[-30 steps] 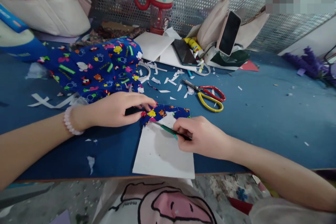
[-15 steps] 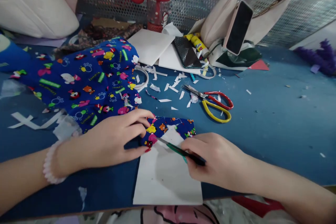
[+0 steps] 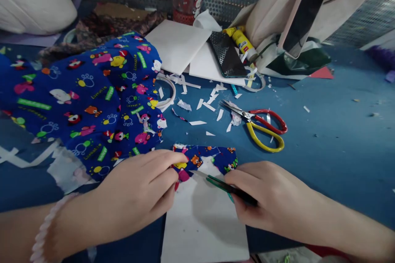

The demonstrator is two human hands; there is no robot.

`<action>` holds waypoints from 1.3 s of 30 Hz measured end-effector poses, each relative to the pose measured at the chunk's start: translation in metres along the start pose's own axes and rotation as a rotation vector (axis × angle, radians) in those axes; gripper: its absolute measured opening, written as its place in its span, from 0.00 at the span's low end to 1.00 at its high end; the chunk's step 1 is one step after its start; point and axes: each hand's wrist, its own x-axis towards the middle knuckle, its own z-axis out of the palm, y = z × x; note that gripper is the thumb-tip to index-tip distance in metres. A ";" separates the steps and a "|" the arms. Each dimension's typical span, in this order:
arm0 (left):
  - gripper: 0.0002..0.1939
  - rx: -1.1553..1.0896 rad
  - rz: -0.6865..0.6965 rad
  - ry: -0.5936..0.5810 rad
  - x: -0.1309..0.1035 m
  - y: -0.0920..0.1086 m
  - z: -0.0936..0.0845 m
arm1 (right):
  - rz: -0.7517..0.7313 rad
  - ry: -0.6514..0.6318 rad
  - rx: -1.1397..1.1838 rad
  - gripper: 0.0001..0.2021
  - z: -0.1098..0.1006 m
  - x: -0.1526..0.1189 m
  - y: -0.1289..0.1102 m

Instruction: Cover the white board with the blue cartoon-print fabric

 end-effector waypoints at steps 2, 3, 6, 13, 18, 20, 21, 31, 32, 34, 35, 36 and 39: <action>0.15 -0.004 -0.009 0.016 0.001 0.000 -0.001 | 0.019 -0.033 0.022 0.10 -0.004 0.000 0.002; 0.14 -0.002 -0.016 0.026 0.001 0.000 -0.001 | 0.025 -0.059 0.038 0.10 -0.005 0.000 0.003; 0.13 -0.013 -0.042 0.042 0.002 0.000 -0.002 | 0.022 -0.137 0.082 0.09 -0.008 -0.002 0.006; 0.11 -0.052 -0.081 0.013 -0.004 -0.002 -0.002 | 0.026 -0.122 0.125 0.08 -0.002 0.001 0.009; 0.09 -0.087 -0.079 -0.013 -0.003 -0.001 -0.003 | 0.051 -0.111 0.213 0.06 0.002 0.005 0.012; 0.09 -0.069 -0.071 0.008 -0.001 0.001 -0.002 | 0.054 -0.107 0.238 0.06 0.003 0.006 0.013; 0.09 -0.051 -0.061 0.021 0.001 0.002 -0.001 | 0.050 -0.102 0.248 0.06 0.003 0.006 0.014; 0.13 -0.089 -0.117 0.011 0.005 0.004 0.002 | 0.064 -0.132 0.233 0.07 0.000 0.007 0.013; 0.12 -0.098 -0.128 0.003 0.004 0.003 0.002 | 0.066 -0.134 0.218 0.07 0.000 0.007 0.012; 0.12 -0.124 -0.142 -0.020 0.002 0.002 0.002 | 0.072 -0.142 0.185 0.07 0.000 0.006 0.012; 0.11 -0.140 -0.150 -0.036 0.002 0.001 0.002 | 0.074 -0.144 0.168 0.07 0.000 0.006 0.011; 0.11 -0.156 -0.160 -0.055 0.001 0.000 0.003 | 0.072 -0.147 0.152 0.07 0.000 0.006 0.011; 0.09 -0.187 -0.181 -0.086 0.001 -0.002 0.003 | 0.049 -0.132 0.106 0.07 -0.002 0.006 0.013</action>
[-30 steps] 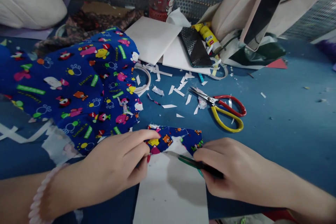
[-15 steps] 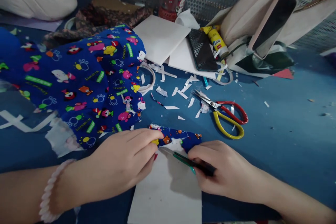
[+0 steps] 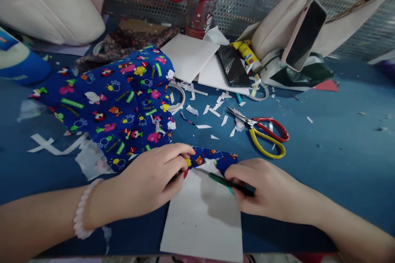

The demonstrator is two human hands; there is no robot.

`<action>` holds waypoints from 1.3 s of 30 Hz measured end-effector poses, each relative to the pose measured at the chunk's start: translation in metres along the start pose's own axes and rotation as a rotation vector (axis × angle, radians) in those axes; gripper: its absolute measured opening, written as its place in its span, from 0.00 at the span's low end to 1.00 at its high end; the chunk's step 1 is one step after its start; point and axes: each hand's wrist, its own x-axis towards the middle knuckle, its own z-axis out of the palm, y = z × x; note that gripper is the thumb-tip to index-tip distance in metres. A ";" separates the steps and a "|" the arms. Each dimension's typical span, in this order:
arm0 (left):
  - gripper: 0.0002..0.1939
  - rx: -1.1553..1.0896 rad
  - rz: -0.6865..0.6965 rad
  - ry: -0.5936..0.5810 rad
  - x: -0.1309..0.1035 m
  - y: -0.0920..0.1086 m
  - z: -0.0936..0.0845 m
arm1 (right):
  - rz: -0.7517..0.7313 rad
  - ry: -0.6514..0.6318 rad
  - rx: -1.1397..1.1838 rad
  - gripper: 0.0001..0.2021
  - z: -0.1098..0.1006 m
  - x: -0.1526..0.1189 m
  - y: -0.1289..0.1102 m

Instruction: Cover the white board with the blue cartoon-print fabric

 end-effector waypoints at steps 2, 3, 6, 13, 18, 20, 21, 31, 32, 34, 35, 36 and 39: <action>0.10 -0.010 0.001 -0.005 0.001 -0.001 -0.001 | -0.020 0.015 -0.028 0.07 -0.003 -0.001 0.003; 0.10 -0.010 0.007 -0.007 0.001 -0.001 -0.001 | -0.033 0.019 -0.038 0.07 -0.005 -0.002 0.005; 0.12 0.013 0.036 -0.033 0.002 -0.003 -0.005 | -0.077 0.044 -0.063 0.06 -0.015 -0.005 0.014; 0.12 0.126 0.202 -0.083 0.001 -0.017 -0.015 | 0.068 0.089 -0.267 0.05 -0.037 -0.010 0.044; 0.12 0.136 0.272 -0.144 0.006 -0.024 -0.026 | 0.198 -0.040 -0.365 0.08 -0.035 -0.006 0.043; 0.12 0.124 0.271 -0.172 0.009 -0.024 -0.030 | 0.205 -0.046 -0.380 0.09 -0.035 -0.005 0.043; 0.12 0.114 0.266 -0.192 0.010 -0.024 -0.032 | 0.216 -0.025 -0.394 0.09 -0.036 -0.006 0.045; 0.12 0.038 0.237 -0.252 0.013 -0.027 -0.036 | 0.527 -0.043 -0.465 0.06 -0.053 -0.020 0.082; 0.11 0.027 0.230 -0.258 0.013 -0.027 -0.037 | 0.555 -0.057 -0.465 0.06 -0.053 -0.017 0.080; 0.11 -0.001 0.220 -0.273 0.014 -0.027 -0.039 | 0.584 -0.070 -0.482 0.07 -0.051 -0.012 0.075; 0.11 -0.012 0.216 -0.281 0.014 -0.028 -0.040 | 0.592 -0.069 -0.500 0.07 -0.050 -0.010 0.073; 0.10 -0.018 0.218 -0.288 0.014 -0.028 -0.041 | 0.600 -0.060 -0.527 0.07 -0.050 -0.008 0.072; 0.09 -0.005 0.236 -0.276 0.012 -0.029 -0.043 | 0.626 0.023 -0.622 0.05 -0.050 -0.007 0.076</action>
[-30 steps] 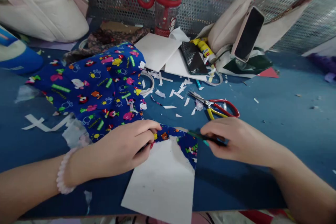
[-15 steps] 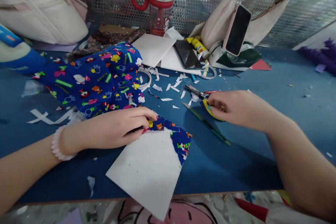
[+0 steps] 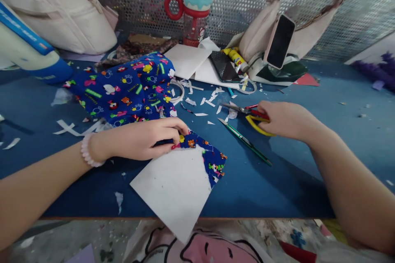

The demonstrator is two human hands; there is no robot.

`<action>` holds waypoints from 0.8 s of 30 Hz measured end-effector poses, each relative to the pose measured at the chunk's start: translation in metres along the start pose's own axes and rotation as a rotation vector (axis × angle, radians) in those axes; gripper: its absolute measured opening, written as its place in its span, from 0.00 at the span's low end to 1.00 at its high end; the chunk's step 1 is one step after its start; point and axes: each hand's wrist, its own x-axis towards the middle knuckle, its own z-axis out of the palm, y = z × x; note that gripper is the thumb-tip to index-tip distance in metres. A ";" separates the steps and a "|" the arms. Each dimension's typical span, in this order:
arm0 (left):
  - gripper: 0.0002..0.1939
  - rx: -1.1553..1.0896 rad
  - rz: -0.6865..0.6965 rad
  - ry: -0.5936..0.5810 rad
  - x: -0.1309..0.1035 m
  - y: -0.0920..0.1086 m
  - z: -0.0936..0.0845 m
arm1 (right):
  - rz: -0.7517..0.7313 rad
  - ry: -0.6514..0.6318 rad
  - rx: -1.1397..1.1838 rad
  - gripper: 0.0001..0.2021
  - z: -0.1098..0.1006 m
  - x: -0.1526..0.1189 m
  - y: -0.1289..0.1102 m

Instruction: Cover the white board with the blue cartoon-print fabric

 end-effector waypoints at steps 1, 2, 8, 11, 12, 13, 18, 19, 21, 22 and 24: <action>0.08 0.024 0.014 0.021 0.000 0.000 0.001 | 0.013 0.049 -0.003 0.04 0.002 0.002 0.003; 0.08 0.059 0.034 0.054 0.000 0.000 0.002 | 0.016 0.099 0.011 0.03 0.003 0.003 0.006; 0.09 0.378 0.108 0.230 0.007 0.014 0.018 | -0.259 0.298 0.170 0.08 0.007 0.004 0.004; 0.10 0.453 0.105 0.246 0.011 0.023 0.025 | -0.373 0.341 0.085 0.07 0.004 -0.003 -0.011; 0.11 0.458 0.086 0.246 0.012 0.025 0.026 | -0.396 0.365 0.059 0.08 0.002 -0.005 -0.017; 0.11 0.451 0.069 0.241 0.012 0.027 0.027 | -0.415 0.391 0.039 0.08 0.001 -0.008 -0.021; 0.13 0.420 0.032 0.154 0.011 0.027 0.028 | -0.474 0.364 0.000 0.10 -0.004 -0.016 -0.033; 0.13 0.446 0.026 0.129 0.011 0.027 0.027 | -0.480 0.351 -0.002 0.10 -0.004 -0.016 -0.034; 0.13 0.511 0.025 0.085 0.011 0.027 0.026 | -0.494 0.349 -0.006 0.10 -0.003 -0.017 -0.036; 0.13 0.538 0.025 0.074 0.011 0.027 0.025 | -0.506 0.353 -0.011 0.10 -0.002 -0.018 -0.037; 0.13 0.564 0.015 0.074 0.011 0.027 0.025 | -0.531 0.359 -0.020 0.08 -0.001 -0.019 -0.039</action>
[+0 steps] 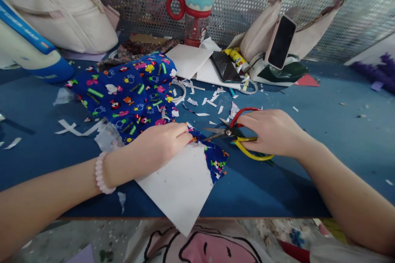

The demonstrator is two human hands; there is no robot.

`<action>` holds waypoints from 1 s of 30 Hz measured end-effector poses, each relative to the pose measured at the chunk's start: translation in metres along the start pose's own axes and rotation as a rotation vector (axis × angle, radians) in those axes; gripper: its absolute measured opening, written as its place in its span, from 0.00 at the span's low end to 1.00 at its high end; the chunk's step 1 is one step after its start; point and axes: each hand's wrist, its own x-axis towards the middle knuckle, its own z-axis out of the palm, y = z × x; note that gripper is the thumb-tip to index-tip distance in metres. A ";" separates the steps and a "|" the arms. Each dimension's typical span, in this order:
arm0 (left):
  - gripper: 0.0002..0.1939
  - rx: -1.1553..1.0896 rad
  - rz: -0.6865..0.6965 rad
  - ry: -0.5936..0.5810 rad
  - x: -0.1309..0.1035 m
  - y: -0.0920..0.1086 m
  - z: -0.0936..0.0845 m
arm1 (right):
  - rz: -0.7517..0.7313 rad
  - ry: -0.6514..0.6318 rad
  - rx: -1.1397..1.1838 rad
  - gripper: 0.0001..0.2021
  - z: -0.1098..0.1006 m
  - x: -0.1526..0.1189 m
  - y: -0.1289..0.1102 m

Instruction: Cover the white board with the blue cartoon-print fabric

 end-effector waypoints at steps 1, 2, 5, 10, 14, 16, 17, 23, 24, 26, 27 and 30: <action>0.13 -0.002 -0.016 0.001 0.000 0.000 0.000 | -0.014 -0.006 0.000 0.08 0.000 0.000 -0.001; 0.13 -0.010 -0.034 0.003 0.000 0.000 0.001 | -0.027 -0.013 0.003 0.07 0.000 0.000 -0.003; 0.13 -0.036 -0.062 0.009 -0.001 -0.001 0.003 | -0.049 -0.046 0.019 0.07 -0.002 0.001 -0.007; 0.14 -0.044 -0.055 0.075 -0.002 -0.003 0.006 | -0.038 -0.092 0.041 0.05 -0.001 0.004 -0.011; 0.15 0.007 0.016 0.175 -0.001 -0.005 0.010 | -0.016 -0.126 0.051 0.05 -0.001 0.005 -0.010; 0.15 0.033 0.048 0.193 -0.001 -0.006 0.012 | 0.002 -0.139 0.050 0.05 -0.002 0.005 -0.009; 0.16 0.041 0.054 0.194 0.000 -0.006 0.012 | 0.011 -0.140 0.051 0.04 -0.002 0.004 -0.008; 0.12 0.010 0.046 0.133 0.001 -0.006 0.011 | 0.017 -0.108 0.081 0.03 -0.002 0.003 -0.007; 0.11 -0.008 0.048 0.115 0.001 -0.006 0.010 | 0.013 -0.108 0.077 0.03 -0.001 0.003 -0.007; 0.10 -0.039 0.040 0.087 0.000 -0.006 0.008 | 0.007 -0.118 0.067 0.04 0.000 0.003 -0.008; 0.10 -0.047 0.027 0.083 0.000 -0.006 0.008 | 0.006 -0.124 0.064 0.04 0.000 0.003 -0.009; 0.10 -0.041 0.000 0.077 0.000 -0.006 0.008 | 0.009 -0.137 0.061 0.05 0.000 0.004 -0.010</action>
